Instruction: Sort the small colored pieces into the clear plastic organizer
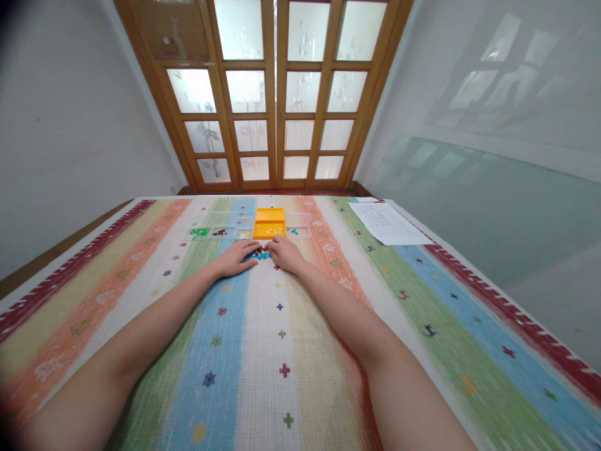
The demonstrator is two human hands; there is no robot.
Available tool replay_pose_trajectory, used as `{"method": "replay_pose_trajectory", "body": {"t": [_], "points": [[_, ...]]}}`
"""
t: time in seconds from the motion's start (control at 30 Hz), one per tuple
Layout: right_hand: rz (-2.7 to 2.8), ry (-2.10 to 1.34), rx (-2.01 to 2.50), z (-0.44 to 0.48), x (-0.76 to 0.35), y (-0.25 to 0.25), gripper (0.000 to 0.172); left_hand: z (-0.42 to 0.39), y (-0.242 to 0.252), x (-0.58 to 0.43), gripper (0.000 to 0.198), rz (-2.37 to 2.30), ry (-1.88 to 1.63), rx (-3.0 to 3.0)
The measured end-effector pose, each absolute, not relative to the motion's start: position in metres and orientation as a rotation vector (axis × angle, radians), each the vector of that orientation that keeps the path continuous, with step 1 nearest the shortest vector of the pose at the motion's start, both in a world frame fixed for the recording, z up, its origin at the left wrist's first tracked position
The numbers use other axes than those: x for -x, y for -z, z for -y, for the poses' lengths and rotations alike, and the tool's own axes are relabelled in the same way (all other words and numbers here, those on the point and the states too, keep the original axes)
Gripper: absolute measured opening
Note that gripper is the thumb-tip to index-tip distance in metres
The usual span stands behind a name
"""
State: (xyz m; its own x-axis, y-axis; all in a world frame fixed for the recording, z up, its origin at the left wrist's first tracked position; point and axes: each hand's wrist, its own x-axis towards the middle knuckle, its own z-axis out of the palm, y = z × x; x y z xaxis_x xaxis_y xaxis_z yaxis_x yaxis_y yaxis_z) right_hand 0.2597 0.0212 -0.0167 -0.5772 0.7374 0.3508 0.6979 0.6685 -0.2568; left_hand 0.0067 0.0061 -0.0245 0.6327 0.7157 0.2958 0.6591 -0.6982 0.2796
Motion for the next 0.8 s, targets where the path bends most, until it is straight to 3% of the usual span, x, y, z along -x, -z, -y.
{"method": "replay_pose_trajectory", "body": {"t": [0.33,0.8], "points": [[2.427,-0.16,1.123,-0.0252,-0.2611,0.0193,0.017,-0.0029,0.017,-0.0076,0.052,-1.124,-0.595,-2.681],[2.341,-0.211,1.133,-0.0244,-0.2584,0.0147,0.017,-0.0023,0.0175,-0.003,0.052,-1.108,-0.579,-2.676]]}}
